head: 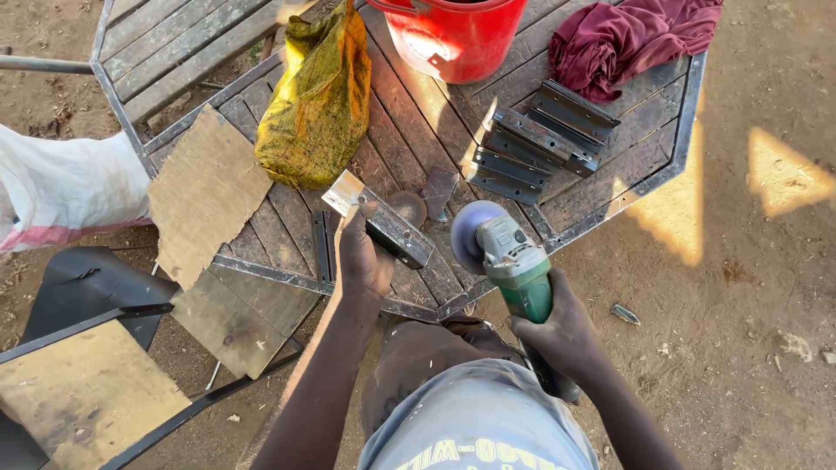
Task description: Using an angle grinder to smooth the edges of small rectangular metal pieces on a wooden table.
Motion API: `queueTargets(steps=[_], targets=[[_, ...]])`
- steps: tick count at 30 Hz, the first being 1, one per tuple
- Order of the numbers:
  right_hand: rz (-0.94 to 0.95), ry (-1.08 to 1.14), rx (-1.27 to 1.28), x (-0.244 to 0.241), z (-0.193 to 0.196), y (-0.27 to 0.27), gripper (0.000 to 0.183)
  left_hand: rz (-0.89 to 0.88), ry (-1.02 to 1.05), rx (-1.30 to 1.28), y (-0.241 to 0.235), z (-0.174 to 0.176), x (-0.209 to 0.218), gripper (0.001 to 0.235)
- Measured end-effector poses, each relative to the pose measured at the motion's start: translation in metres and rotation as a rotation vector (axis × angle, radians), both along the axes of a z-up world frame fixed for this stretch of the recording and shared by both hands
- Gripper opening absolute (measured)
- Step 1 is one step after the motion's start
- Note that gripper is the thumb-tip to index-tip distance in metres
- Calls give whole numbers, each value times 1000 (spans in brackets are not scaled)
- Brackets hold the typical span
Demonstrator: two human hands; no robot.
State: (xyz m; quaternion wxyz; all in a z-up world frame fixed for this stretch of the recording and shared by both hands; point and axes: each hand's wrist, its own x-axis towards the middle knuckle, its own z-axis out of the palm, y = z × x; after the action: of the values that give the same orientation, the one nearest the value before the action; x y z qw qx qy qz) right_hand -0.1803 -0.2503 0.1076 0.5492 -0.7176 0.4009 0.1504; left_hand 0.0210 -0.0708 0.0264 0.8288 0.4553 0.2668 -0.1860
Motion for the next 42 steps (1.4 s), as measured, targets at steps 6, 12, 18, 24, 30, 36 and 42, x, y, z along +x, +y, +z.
queueTargets(steps=[6,12,18,24,30,36,42], targets=[[59,32,-13,4,-1,5,79,-80,27,7,-9,-6,-5,42],[-60,41,3,-5,-17,-2,88,-141,-41,188,-1,3,9,36],[-46,39,-31,-6,-16,-9,86,-223,-101,365,14,6,16,40],[64,112,-81,16,10,-3,87,-265,-170,390,9,-9,13,40],[99,104,-121,23,4,-5,88,-221,-217,454,31,-85,22,39],[48,43,-57,18,1,-3,88,-217,-239,427,41,-72,34,33],[76,64,-29,17,9,0,87,-304,-242,372,26,9,19,32]])
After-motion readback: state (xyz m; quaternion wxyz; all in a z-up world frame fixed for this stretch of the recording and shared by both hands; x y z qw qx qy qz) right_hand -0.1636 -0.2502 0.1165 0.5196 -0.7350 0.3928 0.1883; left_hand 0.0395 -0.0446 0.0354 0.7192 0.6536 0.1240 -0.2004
